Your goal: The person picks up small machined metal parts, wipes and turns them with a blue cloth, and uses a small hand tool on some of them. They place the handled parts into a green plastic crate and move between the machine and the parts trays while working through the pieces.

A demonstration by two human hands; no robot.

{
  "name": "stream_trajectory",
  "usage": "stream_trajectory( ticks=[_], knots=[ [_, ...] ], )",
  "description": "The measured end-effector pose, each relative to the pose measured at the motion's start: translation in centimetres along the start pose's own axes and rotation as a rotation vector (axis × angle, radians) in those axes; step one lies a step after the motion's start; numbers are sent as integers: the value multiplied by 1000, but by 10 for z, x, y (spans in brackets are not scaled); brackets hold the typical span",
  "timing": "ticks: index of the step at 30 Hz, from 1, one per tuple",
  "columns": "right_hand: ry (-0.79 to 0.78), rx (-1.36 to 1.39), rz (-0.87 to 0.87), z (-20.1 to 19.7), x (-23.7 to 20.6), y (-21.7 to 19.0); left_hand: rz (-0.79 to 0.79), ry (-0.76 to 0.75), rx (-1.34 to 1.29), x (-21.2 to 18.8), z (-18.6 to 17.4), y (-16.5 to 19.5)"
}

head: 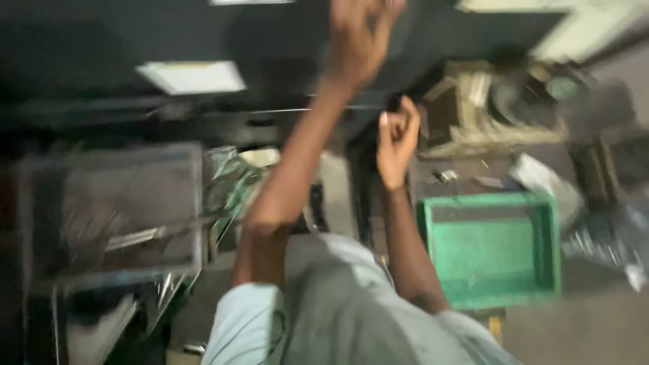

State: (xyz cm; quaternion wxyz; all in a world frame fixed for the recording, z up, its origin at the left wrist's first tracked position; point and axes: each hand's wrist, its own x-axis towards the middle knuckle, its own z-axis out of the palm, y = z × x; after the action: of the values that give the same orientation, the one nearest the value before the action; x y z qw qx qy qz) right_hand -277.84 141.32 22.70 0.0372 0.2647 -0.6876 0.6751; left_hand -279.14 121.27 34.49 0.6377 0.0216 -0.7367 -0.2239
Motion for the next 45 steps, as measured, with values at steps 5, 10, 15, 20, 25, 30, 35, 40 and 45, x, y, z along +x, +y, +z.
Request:
stream_trajectory(
  ticks=[5,10,15,20,25,30,35,40,45],
  knots=[
    [-400,181,195,58,-140,-10,-691,-33,-82,-146,-208,108],
    [-709,277,137,105,-263,-83,-908,191,612,-288,-437,243],
    [-1150,330,-291,165,-381,-203,-850,916,689,-357,-647,348],
    [-1675,270,-356,283,-568,-317,-899,1240,494,-436,-823,442],
    [-1592,553,-329,430,-783,-407,-1115,1528,313,-509,-902,552],
    [-1188,599,324,464,-900,-424,-1019,1719,285,-488,-873,600],
    [-1181,549,145,446,-884,-398,-985,1829,291,-416,-871,571],
    [-1600,515,-110,399,-891,-399,-550,1242,538,-358,-953,519],
    [-2402,689,227,465,-837,-403,-746,735,1198,-339,-1023,459]
  ],
)
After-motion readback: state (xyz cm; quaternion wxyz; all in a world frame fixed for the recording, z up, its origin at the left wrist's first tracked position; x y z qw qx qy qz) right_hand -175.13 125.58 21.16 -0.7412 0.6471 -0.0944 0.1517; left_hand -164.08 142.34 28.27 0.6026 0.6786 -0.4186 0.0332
